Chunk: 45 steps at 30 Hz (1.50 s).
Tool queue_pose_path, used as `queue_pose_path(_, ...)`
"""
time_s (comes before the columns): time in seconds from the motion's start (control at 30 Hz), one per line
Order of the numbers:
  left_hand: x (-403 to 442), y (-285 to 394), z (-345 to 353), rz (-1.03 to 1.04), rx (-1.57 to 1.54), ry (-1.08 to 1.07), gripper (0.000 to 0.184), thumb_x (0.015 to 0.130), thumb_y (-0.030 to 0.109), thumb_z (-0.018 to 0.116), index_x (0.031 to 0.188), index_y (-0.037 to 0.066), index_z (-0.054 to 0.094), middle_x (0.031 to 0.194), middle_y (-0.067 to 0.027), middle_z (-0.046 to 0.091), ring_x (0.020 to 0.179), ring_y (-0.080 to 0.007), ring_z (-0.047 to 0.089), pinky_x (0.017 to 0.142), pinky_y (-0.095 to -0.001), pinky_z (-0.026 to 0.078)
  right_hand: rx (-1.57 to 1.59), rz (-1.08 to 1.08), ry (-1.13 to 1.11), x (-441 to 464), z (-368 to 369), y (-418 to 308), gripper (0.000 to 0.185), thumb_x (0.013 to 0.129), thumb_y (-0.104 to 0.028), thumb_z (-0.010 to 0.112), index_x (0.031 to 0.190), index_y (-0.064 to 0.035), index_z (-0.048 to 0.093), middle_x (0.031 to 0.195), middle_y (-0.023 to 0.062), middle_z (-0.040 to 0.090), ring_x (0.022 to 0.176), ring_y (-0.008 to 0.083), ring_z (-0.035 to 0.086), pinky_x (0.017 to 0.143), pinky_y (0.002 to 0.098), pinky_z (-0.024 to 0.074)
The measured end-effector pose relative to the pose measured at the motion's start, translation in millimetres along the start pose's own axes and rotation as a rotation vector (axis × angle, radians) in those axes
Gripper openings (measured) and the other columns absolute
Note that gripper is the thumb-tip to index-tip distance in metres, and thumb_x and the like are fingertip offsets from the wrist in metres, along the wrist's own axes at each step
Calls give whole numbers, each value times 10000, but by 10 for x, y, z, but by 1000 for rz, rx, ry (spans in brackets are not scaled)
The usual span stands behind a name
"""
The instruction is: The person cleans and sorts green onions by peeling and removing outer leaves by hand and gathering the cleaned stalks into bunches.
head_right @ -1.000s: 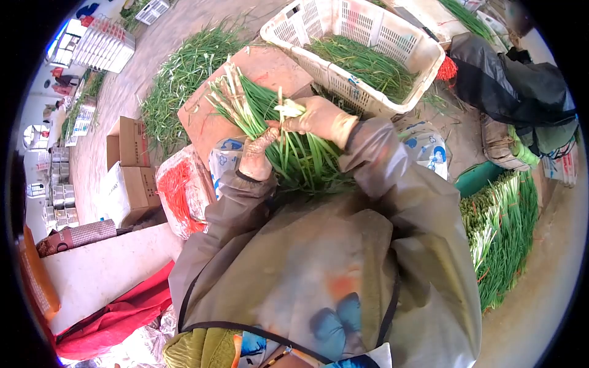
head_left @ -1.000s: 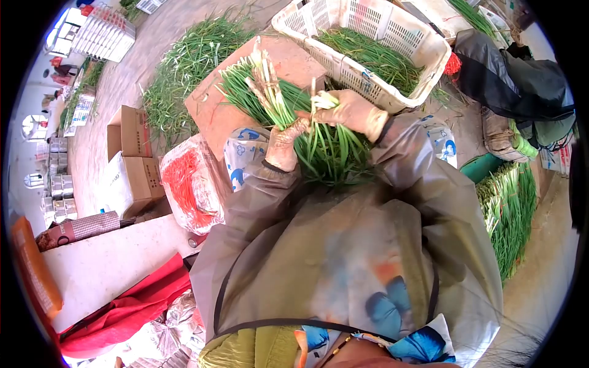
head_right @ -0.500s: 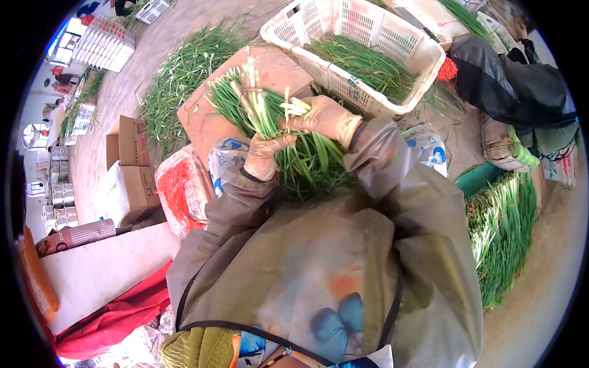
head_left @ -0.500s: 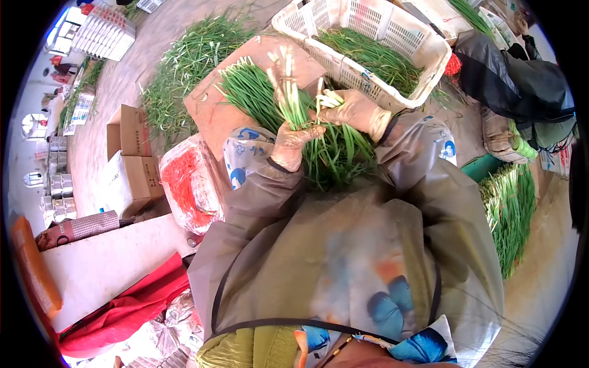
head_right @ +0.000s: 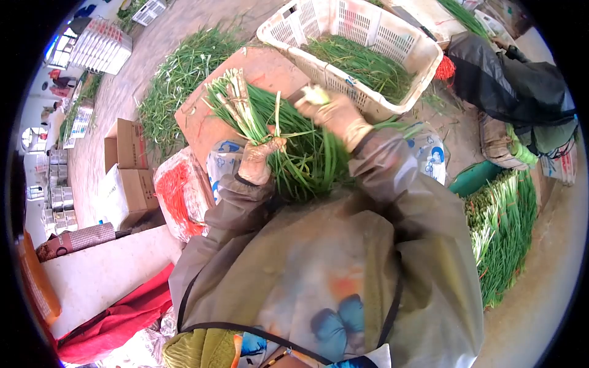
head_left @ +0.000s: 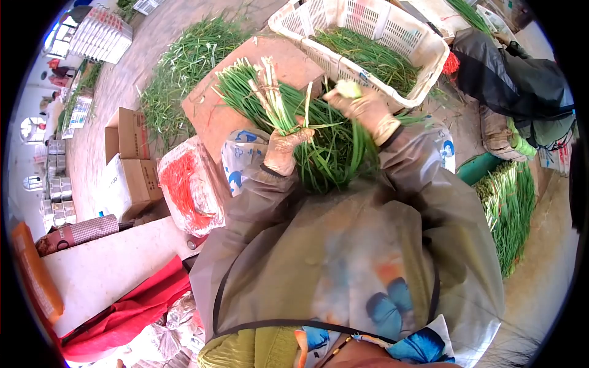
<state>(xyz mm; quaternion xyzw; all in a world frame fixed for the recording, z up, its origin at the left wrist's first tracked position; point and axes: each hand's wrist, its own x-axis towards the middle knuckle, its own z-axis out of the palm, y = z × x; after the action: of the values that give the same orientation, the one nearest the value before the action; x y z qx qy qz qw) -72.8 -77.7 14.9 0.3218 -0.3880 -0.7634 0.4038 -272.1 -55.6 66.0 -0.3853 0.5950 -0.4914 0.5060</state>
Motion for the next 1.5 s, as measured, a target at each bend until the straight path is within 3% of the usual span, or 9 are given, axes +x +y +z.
queue_pose_path(0.07, -15, -2, 64, 7, -33, -38, 247, 694, -20, 685, 903, 31, 564, 793, -46, 606, 684, -146, 564, 646, -260, 438, 118, 39, -268, -34, 210, 68, 220, 770, -183, 687, 924, -42, 618, 778, -4, 619, 629, 72, 513, 542, 214, 410)
queue_pose_path(0.33, -49, 89, -71, -7, -222, 75, 229, 729, 45, 641, 926, 26, 525, 794, -80, 570, 721, -179, 551, 675, -287, 465, 391, 101, -324, -75, 222, -105, 175, 761, -118, 680, 892, -36, 597, 765, 34, 624, 633, 98, 563, 551, 212, 420)
queue_pose_path(0.6, 80, 72, -4, 64, -104, -115, 216, 748, 95, 675, 930, 10, 596, 790, -46, 609, 665, -140, 551, 599, -256, 432, -51, -159, -289, 33, 364, 276, 394, 726, -59, 700, 1054, 41, 505, 872, 52, 593, 759, 111, 552, 708, 249, 462)
queue_pose_path(0.7, 63, 61, -13, -16, -51, -75, 229, 740, 87, 680, 940, 13, 597, 835, -54, 618, 720, -147, 573, 635, -264, 451, -217, -94, -294, -82, 377, 94, 375, 692, -107, 711, 980, 59, 538, 821, 96, 604, 726, 139, 564, 694, 273, 454)
queue_pose_path(0.77, 57, 77, -36, -51, -39, -99, 246, 745, 92, 672, 957, -3, 590, 863, -67, 620, 758, -159, 585, 670, -271, 466, 160, -14, -497, -69, 330, 147, 293, 728, -96, 672, 967, 29, 558, 805, 78, 610, 702, 134, 558, 675, 279, 453)
queue_pose_path(0.87, 21, 95, -34, -89, -88, -223, 224, 751, 78, 663, 938, -18, 586, 813, -93, 619, 721, -182, 593, 662, -278, 477, 238, 108, -625, -38, 177, 178, 177, 740, -73, 646, 901, -14, 600, 771, 43, 623, 689, 115, 566, 607, 233, 428)
queue_pose_path(1.0, 10, 164, 58, -42, -4, -191, 204, 733, 73, 671, 891, -36, 605, 747, -96, 619, 644, -180, 585, 600, -274, 460, 212, 204, -584, -126, 169, 38, 138, 734, -91, 659, 853, -37, 616, 747, 27, 622, 676, 96, 560, 587, 212, 411)
queue_pose_path(1.27, 41, 104, 54, 0, -17, 85, 144, 745, 68, 609, 846, -31, 580, 681, -83, 584, 585, -170, 555, 554, -263, 450, 82, 5, -361, -83, 86, 131, 196, 743, -16, 658, 908, -7, 553, 793, 41, 578, 712, 125, 557, 674, 238, 456)
queue_pose_path(1.5, 86, 60, -37, -61, -134, 198, 137, 754, 45, 605, 861, -26, 559, 691, -82, 568, 582, -172, 543, 559, -251, 451, 207, 17, -451, -152, -75, 49, 233, 759, 1, 618, 985, -3, 562, 811, 48, 572, 699, 120, 553, 672, 246, 462)
